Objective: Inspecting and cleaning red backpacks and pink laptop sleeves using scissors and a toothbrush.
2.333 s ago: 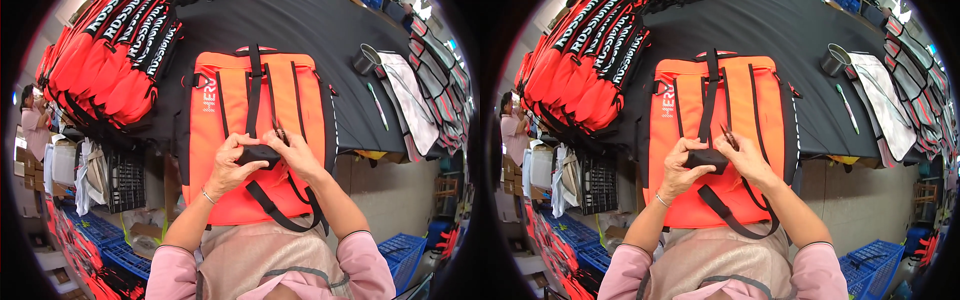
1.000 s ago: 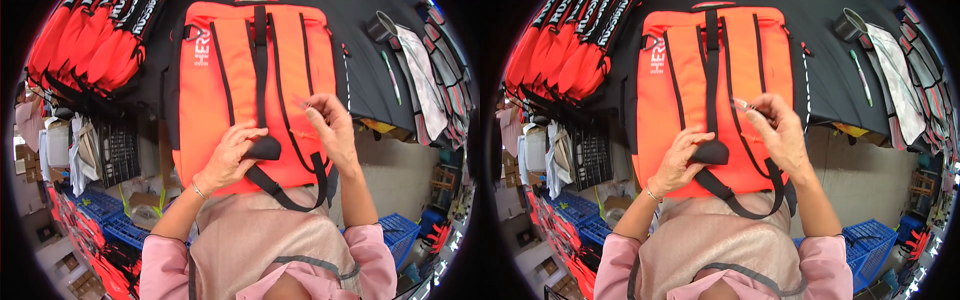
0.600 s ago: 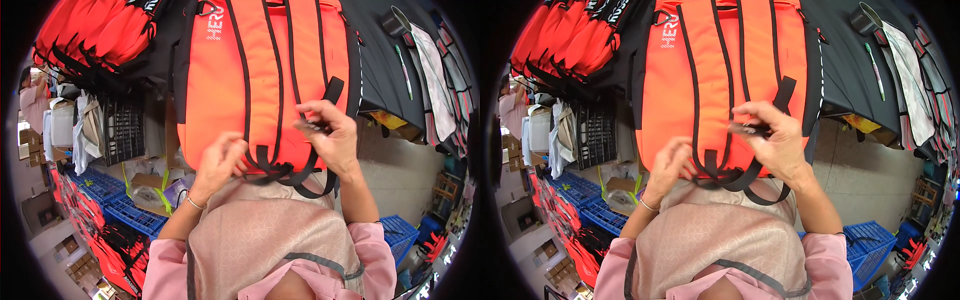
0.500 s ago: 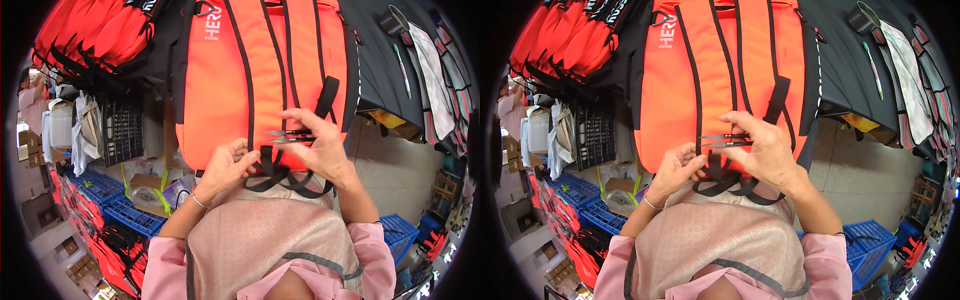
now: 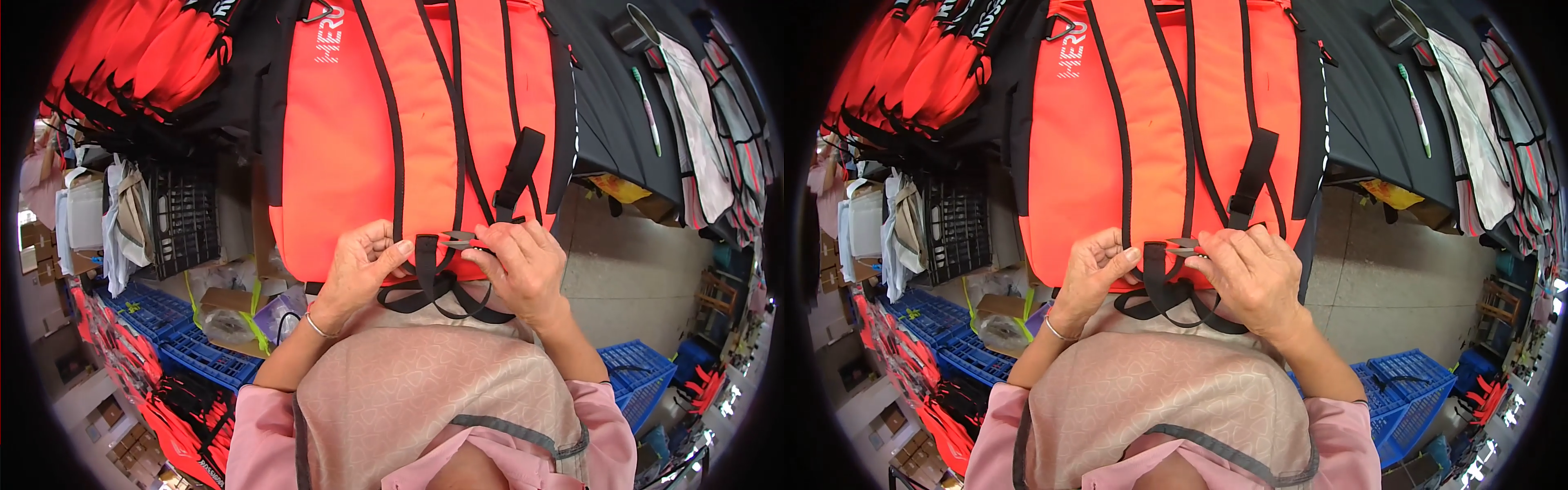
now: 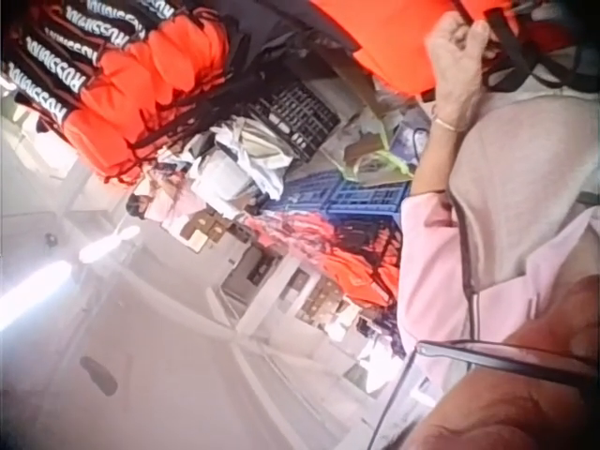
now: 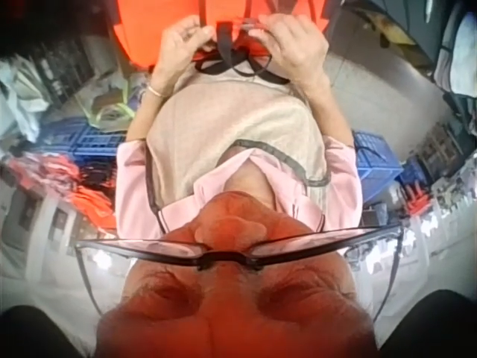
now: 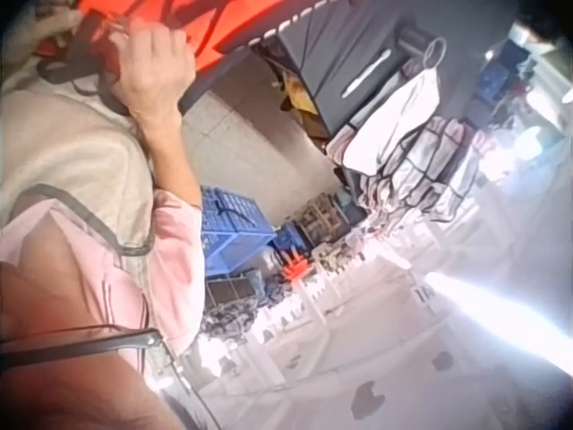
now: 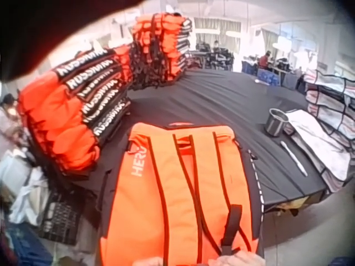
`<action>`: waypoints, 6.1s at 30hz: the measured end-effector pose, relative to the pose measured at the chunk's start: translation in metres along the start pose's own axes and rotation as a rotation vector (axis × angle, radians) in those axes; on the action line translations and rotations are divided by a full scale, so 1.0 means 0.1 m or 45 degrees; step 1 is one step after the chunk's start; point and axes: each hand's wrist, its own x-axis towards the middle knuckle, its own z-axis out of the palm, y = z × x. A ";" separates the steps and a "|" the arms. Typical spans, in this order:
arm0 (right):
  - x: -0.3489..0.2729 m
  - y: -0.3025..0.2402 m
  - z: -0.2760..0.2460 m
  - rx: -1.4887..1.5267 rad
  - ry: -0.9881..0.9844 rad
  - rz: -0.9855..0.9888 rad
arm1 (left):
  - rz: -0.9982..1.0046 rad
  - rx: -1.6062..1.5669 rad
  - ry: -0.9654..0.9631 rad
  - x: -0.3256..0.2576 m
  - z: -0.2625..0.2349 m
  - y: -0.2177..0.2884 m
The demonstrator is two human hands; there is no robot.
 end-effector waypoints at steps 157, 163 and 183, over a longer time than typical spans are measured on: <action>-0.03 0.09 -0.19 -0.043 0.028 0.187 | 1.548 1.112 0.233 0.59 0.05 -0.09; 0.03 0.08 -0.15 -0.152 0.070 0.055 | 1.534 1.128 0.233 0.58 0.06 -0.09; 0.11 0.03 -0.20 -0.250 -0.064 0.000 | 1.473 1.172 0.161 0.56 0.02 -0.09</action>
